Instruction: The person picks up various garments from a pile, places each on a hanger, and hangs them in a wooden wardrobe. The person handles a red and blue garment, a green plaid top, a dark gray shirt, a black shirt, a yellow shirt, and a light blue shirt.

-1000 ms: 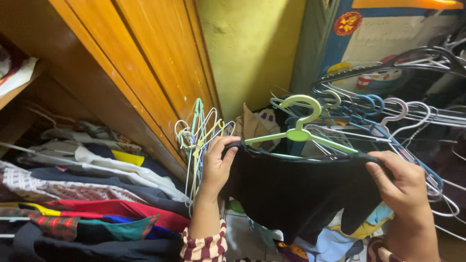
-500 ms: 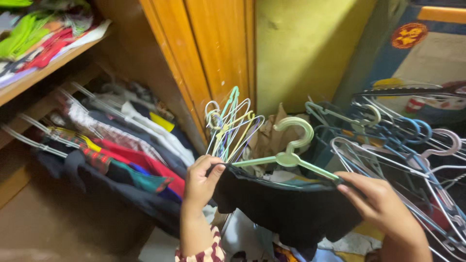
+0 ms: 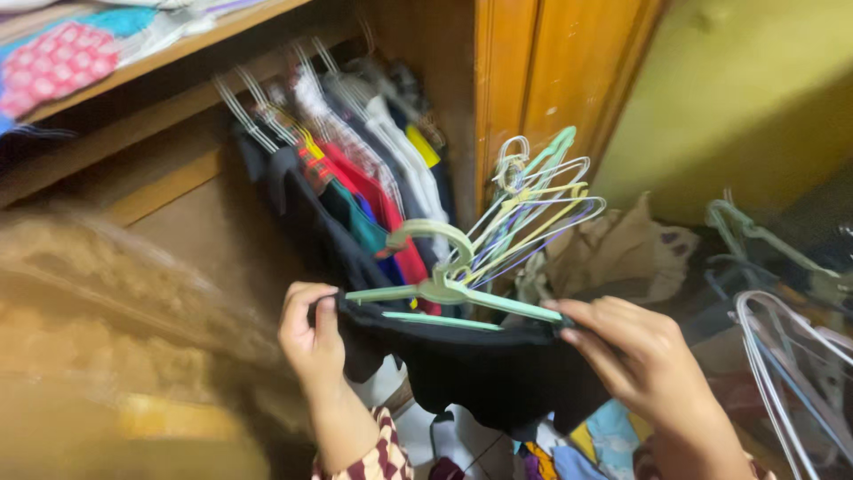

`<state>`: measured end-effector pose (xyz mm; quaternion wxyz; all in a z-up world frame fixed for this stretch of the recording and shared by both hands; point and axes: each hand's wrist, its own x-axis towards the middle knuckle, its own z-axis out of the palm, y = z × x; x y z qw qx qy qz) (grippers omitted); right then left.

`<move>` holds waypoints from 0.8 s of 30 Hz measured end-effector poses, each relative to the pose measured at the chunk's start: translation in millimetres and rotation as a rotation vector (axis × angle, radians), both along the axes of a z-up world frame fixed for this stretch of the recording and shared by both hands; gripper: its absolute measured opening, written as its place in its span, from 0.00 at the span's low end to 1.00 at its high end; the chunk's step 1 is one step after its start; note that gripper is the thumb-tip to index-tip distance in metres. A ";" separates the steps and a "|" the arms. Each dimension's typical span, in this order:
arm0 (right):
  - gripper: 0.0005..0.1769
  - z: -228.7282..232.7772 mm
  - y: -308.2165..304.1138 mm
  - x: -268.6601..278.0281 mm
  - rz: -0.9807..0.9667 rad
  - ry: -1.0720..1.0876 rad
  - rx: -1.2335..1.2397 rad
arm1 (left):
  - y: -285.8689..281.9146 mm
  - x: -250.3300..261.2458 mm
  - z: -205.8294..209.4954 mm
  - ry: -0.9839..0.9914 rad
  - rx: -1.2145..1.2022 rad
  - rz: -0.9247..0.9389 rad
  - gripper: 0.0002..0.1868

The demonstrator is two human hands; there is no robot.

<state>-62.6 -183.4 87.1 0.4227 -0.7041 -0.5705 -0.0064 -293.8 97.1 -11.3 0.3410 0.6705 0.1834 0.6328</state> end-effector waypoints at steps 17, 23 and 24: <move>0.24 -110.3 202.3 -79.7 0.550 0.566 -0.401 | 136.3 -66.7 -89.3 0.052 -0.245 0.241 0.13; 0.26 -130.3 297.2 -98.9 0.685 0.621 -0.319 | 175.2 -66.4 -63.4 0.041 -0.178 0.355 0.14; 0.27 -129.8 312.0 -99.7 0.667 0.613 -0.319 | 180.9 -66.2 -59.3 0.034 -0.164 0.363 0.13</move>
